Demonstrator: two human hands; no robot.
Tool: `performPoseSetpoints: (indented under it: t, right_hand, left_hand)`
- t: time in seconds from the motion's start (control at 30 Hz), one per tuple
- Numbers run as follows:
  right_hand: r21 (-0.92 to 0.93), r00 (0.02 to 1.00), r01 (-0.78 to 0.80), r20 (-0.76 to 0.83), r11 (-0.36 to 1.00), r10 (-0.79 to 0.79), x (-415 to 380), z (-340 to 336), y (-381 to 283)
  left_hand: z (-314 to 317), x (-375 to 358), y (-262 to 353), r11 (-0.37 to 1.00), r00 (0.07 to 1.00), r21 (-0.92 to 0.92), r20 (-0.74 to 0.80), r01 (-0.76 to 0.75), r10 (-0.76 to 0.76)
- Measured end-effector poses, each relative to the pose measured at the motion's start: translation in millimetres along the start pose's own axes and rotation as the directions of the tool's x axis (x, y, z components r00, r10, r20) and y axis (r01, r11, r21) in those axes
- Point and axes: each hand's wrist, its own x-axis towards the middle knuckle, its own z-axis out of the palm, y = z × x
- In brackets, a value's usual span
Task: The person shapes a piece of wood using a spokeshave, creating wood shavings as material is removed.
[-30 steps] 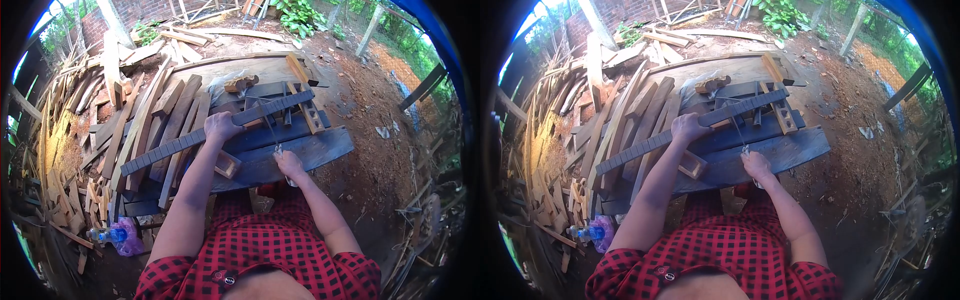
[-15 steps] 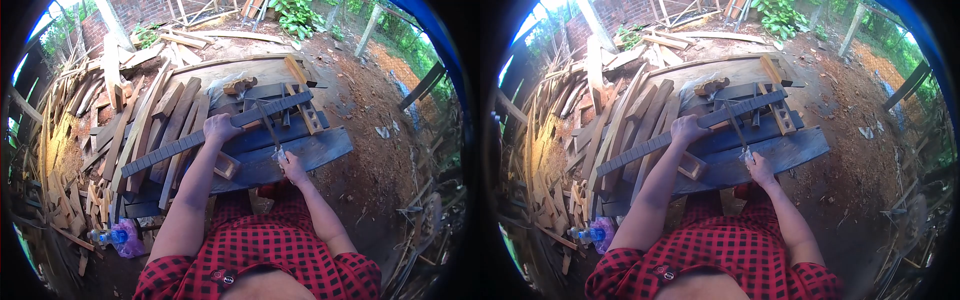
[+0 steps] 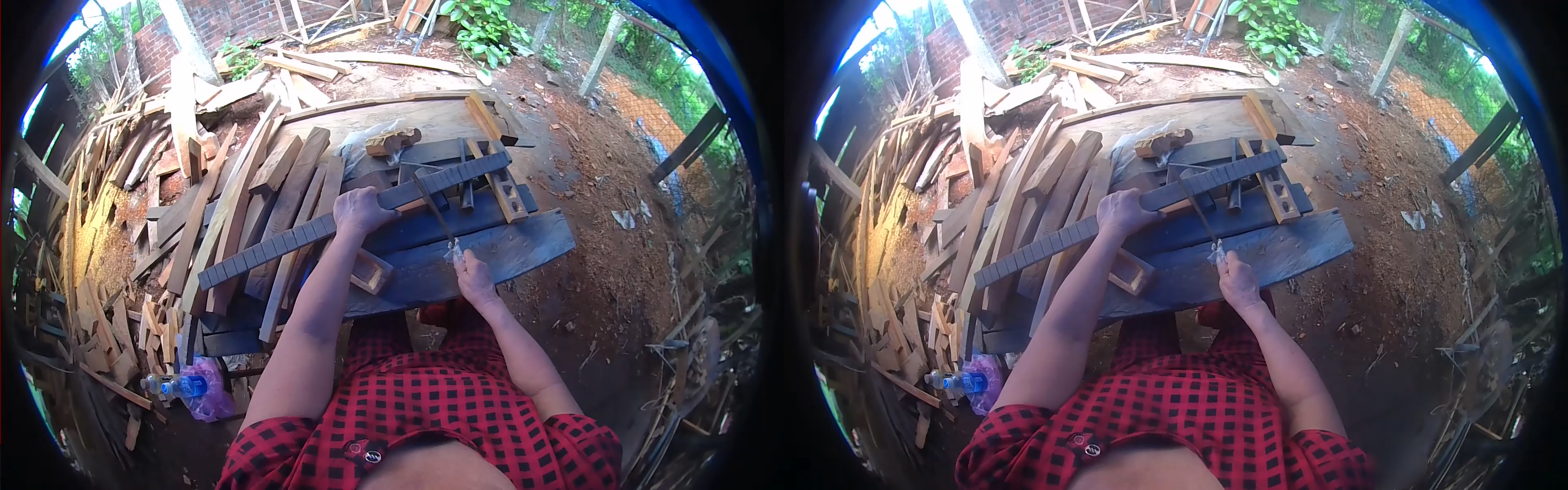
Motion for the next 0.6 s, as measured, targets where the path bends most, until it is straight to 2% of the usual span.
performPoseSetpoints:
  t: [0.23, 0.3, 0.43, 0.6]
  right_hand:
    - [0.004, 1.0, -0.015, 0.008, 1.0, 0.015, -12.0, 0.2, 2.1]
    - [-0.049, 0.998, -0.01, 0.058, 0.999, 0.013, -8.3, 0.0, -3.8]
    - [-0.095, 0.997, 0.02, 0.078, 0.995, -0.013, 13.2, 2.5, -10.0]
    - [-0.18, 1.0, -0.003, 0.024, 0.984, 0.007, 53.9, 24.8, -25.9]
  left_hand:
    - [0.2, -0.1, 0.2, 1.0, 1.0, 0.003, 0.0, -0.013, 0.013]
    - [-0.9, -1.2, 1.8, 1.0, 1.0, 0.002, 0.0, -0.011, 0.011]
    - [4.1, 2.2, -1.9, 1.0, 1.0, 0.013, -0.016, -0.008, 0.008]
    - [3.2, 1.1, -0.1, 1.0, 1.0, 0.004, -0.016, -0.01, 0.01]
